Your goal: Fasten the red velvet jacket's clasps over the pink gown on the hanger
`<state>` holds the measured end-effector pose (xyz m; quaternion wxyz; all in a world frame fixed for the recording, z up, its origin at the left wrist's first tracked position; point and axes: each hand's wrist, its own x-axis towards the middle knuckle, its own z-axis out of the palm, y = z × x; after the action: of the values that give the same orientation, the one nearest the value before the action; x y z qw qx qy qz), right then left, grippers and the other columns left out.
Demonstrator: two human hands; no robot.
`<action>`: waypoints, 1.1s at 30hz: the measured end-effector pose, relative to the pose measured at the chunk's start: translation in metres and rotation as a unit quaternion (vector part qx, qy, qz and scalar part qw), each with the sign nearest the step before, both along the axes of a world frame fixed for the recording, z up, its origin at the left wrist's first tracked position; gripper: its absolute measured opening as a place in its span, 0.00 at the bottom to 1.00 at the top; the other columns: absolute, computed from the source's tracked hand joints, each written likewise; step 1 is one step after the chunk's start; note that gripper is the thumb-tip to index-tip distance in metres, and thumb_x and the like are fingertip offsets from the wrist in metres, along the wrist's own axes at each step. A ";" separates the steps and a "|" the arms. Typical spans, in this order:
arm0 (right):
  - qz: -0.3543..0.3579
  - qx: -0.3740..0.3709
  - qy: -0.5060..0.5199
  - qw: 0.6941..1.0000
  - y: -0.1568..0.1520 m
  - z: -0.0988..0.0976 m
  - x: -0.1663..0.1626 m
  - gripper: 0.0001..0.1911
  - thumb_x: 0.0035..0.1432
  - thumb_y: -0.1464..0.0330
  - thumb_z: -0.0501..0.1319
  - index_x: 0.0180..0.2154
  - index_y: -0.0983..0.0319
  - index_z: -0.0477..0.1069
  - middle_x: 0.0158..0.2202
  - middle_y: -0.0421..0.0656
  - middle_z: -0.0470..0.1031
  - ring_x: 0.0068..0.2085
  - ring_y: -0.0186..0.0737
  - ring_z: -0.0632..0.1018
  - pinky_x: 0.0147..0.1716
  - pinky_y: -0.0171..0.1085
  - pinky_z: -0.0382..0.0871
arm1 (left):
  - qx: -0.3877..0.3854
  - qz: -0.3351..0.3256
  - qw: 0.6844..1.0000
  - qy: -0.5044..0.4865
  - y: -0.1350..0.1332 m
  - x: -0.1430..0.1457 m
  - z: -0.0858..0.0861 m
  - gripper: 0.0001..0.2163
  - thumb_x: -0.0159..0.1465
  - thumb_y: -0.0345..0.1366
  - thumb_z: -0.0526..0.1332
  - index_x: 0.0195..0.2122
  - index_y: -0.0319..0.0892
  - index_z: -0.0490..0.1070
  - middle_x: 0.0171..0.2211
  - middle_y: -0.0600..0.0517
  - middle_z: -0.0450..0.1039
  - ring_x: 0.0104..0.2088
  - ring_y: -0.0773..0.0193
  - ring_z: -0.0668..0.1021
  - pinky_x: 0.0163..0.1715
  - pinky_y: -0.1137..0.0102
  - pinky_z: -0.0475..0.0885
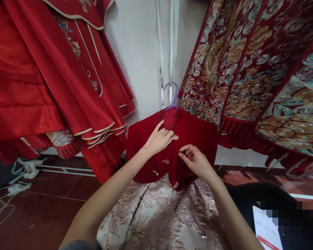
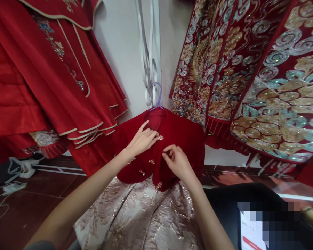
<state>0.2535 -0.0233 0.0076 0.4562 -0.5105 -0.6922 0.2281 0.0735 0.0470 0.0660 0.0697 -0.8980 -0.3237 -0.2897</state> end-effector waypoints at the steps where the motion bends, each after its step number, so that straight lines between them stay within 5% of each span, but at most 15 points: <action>1: -0.045 0.056 0.034 0.997 0.005 0.006 -0.009 0.12 0.59 0.60 0.58 0.40 0.61 0.69 0.36 0.46 0.71 0.35 0.39 0.73 0.38 0.40 0.72 | -0.005 0.011 1.000 0.002 -0.001 -0.002 -0.001 0.11 0.66 0.38 0.51 0.37 0.43 0.72 0.28 0.48 0.74 0.34 0.59 0.76 0.58 0.59 0.59; 4: 0.004 0.145 0.129 0.981 0.019 0.019 -0.041 0.16 0.63 0.58 0.54 0.48 0.59 0.64 0.49 0.49 0.69 0.50 0.40 0.73 0.51 0.41 0.69 | -0.039 0.072 0.995 0.051 -0.003 -0.013 -0.002 0.11 0.65 0.37 0.52 0.38 0.39 0.72 0.26 0.46 0.74 0.29 0.59 0.77 0.48 0.64 0.66; 7: 0.065 0.097 0.075 0.990 0.027 0.014 -0.064 0.30 0.61 0.53 0.54 0.59 0.62 0.55 0.63 0.55 0.57 0.66 0.49 0.57 0.63 0.50 0.54 | -0.058 0.113 0.986 0.105 -0.003 -0.028 0.000 0.08 0.60 0.33 0.55 0.30 0.38 0.73 0.24 0.42 0.75 0.28 0.55 0.77 0.41 0.63 0.67; 11: -0.019 0.040 -0.024 0.999 0.029 -0.008 -0.049 0.46 0.60 0.49 0.52 0.66 0.73 0.39 0.67 0.66 0.38 0.68 0.62 0.39 0.62 0.63 0.43 | -0.036 0.153 0.978 0.140 0.003 -0.051 0.012 0.12 0.57 0.31 0.55 0.18 0.37 0.69 0.21 0.37 0.74 0.29 0.50 0.78 0.40 0.59 0.64; 15: -0.085 0.076 -0.114 0.987 0.035 -0.009 0.009 0.42 0.63 0.54 0.48 0.65 0.78 0.39 0.64 0.69 0.50 0.66 0.62 0.53 0.61 0.59 0.52 | -0.018 0.220 0.958 0.183 0.014 -0.067 0.027 0.11 0.56 0.28 0.55 0.18 0.37 0.71 0.21 0.40 0.74 0.31 0.52 0.78 0.43 0.58 0.61; 21: -0.153 0.143 -0.298 0.931 0.060 0.039 0.083 0.30 0.62 0.70 0.46 0.65 0.69 0.49 0.57 0.59 0.64 0.58 0.57 0.68 0.54 0.53 0.65 | -0.049 0.318 0.903 0.284 0.027 -0.075 0.056 0.12 0.58 0.27 0.54 0.30 0.37 0.79 0.28 0.42 0.78 0.42 0.52 0.76 0.48 0.59 0.56; 28: -0.227 0.162 -0.437 0.855 0.078 0.057 0.094 0.25 0.59 0.70 0.51 0.58 0.68 0.63 0.49 0.57 0.70 0.50 0.56 0.72 0.46 0.50 0.68 | -0.038 0.375 0.851 0.365 0.021 -0.066 0.078 0.14 0.58 0.26 0.53 0.39 0.33 0.77 0.39 0.36 0.78 0.43 0.50 0.78 0.51 0.57 0.54; 33: -0.214 0.128 -0.491 0.834 0.085 0.061 0.100 0.20 0.56 0.66 0.56 0.49 0.67 0.70 0.49 0.58 0.69 0.50 0.56 0.71 0.45 0.47 0.67 | -0.122 0.294 0.858 0.403 0.023 -0.069 0.089 0.21 0.55 0.35 0.60 0.50 0.34 0.69 0.45 0.38 0.76 0.45 0.52 0.78 0.47 0.64 0.63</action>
<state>0.3537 0.0619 0.0686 0.1549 -0.6281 -0.7215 -0.2468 0.0043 0.0703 0.1555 0.1661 -0.8005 -0.5490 0.1737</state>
